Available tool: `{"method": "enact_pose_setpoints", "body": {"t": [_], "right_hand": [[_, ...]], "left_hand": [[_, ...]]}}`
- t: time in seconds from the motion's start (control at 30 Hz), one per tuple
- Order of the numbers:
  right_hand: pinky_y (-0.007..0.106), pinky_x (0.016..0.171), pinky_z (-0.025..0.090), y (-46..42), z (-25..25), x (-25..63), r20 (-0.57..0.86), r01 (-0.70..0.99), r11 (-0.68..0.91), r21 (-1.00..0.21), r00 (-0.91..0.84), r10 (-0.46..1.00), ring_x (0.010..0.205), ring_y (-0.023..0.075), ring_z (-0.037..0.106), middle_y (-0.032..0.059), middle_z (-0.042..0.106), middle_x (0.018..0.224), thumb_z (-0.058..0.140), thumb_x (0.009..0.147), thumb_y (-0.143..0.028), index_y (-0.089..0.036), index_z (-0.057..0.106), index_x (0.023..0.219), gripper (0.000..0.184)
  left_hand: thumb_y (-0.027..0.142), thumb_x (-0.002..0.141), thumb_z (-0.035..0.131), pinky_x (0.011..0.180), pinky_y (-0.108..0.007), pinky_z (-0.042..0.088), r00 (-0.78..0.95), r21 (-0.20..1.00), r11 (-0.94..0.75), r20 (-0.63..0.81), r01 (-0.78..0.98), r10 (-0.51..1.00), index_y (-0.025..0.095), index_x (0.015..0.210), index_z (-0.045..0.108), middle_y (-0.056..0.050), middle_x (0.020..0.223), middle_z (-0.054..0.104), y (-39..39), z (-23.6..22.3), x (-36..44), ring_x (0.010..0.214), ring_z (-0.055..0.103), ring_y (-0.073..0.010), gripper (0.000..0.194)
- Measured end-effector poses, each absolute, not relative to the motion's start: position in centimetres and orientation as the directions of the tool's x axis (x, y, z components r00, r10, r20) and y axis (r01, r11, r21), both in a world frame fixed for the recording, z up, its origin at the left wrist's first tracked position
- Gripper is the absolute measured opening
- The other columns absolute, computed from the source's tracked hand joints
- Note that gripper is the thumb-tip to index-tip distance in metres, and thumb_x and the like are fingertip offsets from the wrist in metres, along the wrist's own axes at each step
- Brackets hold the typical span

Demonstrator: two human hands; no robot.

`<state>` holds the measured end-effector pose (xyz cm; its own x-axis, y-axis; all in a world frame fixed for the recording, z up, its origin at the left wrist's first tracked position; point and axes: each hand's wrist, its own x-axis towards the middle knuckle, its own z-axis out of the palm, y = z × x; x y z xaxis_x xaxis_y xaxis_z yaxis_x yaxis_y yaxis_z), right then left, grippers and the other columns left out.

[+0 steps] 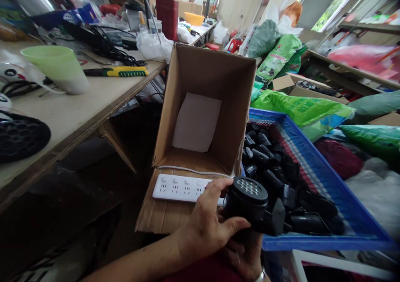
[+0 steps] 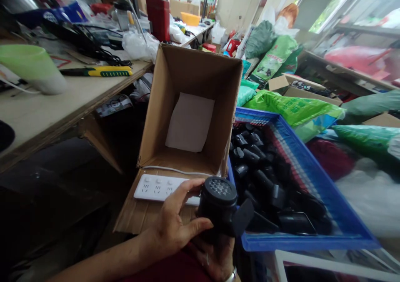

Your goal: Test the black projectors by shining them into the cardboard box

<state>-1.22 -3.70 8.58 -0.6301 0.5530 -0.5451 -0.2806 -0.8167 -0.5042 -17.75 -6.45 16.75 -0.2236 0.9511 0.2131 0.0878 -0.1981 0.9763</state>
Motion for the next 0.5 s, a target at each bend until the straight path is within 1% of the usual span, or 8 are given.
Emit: {"method": "enact_pose_setpoints", "body": {"t": [0.13,0.2,0.23,0.27,0.3,0.37,0.43,0.5], "right_hand": [[0.012,0.033,0.028,-3.9,9.2,-2.2,-0.443,-0.345,-0.867,-0.361,-0.754,0.485,0.035,0.0029,0.016,-0.0110,0.029,0.038,0.065,0.048,-0.077,-0.022,0.070,0.071,0.060],[0.010,0.032,0.024,-3.8,9.2,-2.5,-0.384,-0.349,-0.891,-0.289,-0.810,0.442,0.034,0.0017,0.013,-0.0113,0.029,0.038,0.067,0.051,-0.075,-0.021,0.068,0.068,0.057],[0.011,0.032,0.025,-3.8,9.2,-2.5,-0.374,-0.361,-0.887,-0.287,-0.810,0.451,0.034,0.0019,0.016,-0.0105,0.032,0.039,0.067,0.052,-0.074,-0.021,0.068,0.068,0.055],[0.013,0.033,0.028,-3.7,9.3,-2.5,-0.384,-0.376,-0.870,-0.318,-0.788,0.481,0.034,0.0029,0.021,-0.0088,0.037,0.040,0.065,0.055,-0.074,-0.021,0.068,0.069,0.054],[0.016,0.035,0.034,-3.6,9.4,-2.4,-0.399,-0.386,-0.832,-0.399,-0.744,0.536,0.035,0.0051,0.029,-0.0062,0.044,0.043,0.062,0.060,-0.074,-0.023,0.068,0.071,0.053],[0.027,0.045,0.047,-3.4,9.8,-2.3,-0.385,-0.357,-0.700,-0.618,-0.639,0.665,0.045,0.0137,0.048,-0.0005,0.057,0.054,0.053,0.068,-0.074,-0.026,0.069,0.079,0.052],[0.039,0.060,0.052,-3.2,10.2,-2.1,-0.321,-0.294,-0.560,-0.775,-0.580,0.749,0.066,0.0244,0.061,0.0034,0.067,0.070,0.050,0.073,-0.070,-0.029,0.068,0.092,0.048],[0.045,0.073,0.052,-3.0,10.5,-1.8,-0.260,-0.262,-0.463,-0.847,-0.555,0.790,0.088,0.0307,0.063,0.0048,0.070,0.091,0.061,0.069,-0.063,-0.031,0.061,0.110,0.052]], "left_hand": [[0.016,0.073,0.069,0.102,-0.051,0.039,-0.248,0.972,-0.185,0.216,0.144,0.944,0.016,0.121,0.049,-0.015,0.126,0.054,-5.7,16.9,-17.6,0.118,0.048,-0.0296,0.053],[0.015,0.073,0.068,0.101,-0.051,0.040,-0.264,0.969,-0.187,0.226,0.165,0.938,0.015,0.118,0.052,-0.015,0.124,0.055,-5.4,16.9,-17.5,0.117,0.050,-0.0291,0.048],[0.018,0.073,0.069,0.101,-0.051,0.040,-0.263,0.965,-0.193,0.235,0.176,0.936,0.015,0.118,0.052,-0.015,0.124,0.055,-5.4,16.9,-17.6,0.118,0.049,-0.0297,0.047],[0.023,0.073,0.071,0.101,-0.051,0.040,-0.253,0.961,-0.203,0.247,0.189,0.935,0.015,0.119,0.052,-0.016,0.126,0.053,-5.4,16.9,-17.7,0.120,0.048,-0.0309,0.051],[0.031,0.071,0.073,0.102,-0.052,0.039,-0.238,0.953,-0.223,0.271,0.207,0.933,0.016,0.122,0.050,-0.018,0.131,0.050,-5.4,16.9,-17.8,0.123,0.045,-0.0327,0.057],[0.051,0.067,0.073,0.104,-0.055,0.035,-0.192,0.922,-0.283,0.338,0.263,0.921,0.016,0.132,0.041,-0.021,0.142,0.038,-5.6,16.9,-18.2,0.131,0.035,-0.0364,0.080],[0.065,0.063,0.067,0.105,-0.057,0.032,-0.133,0.877,-0.323,0.390,0.357,0.911,0.016,0.139,0.031,-0.024,0.148,0.024,-5.9,16.9,-18.5,0.135,0.027,-0.0395,0.097],[0.073,0.064,0.057,0.103,-0.059,0.032,-0.103,0.830,-0.316,0.403,0.460,0.909,0.015,0.141,0.030,-0.027,0.150,0.018,-6.0,16.5,-18.6,0.134,0.027,-0.0422,0.100]]}}
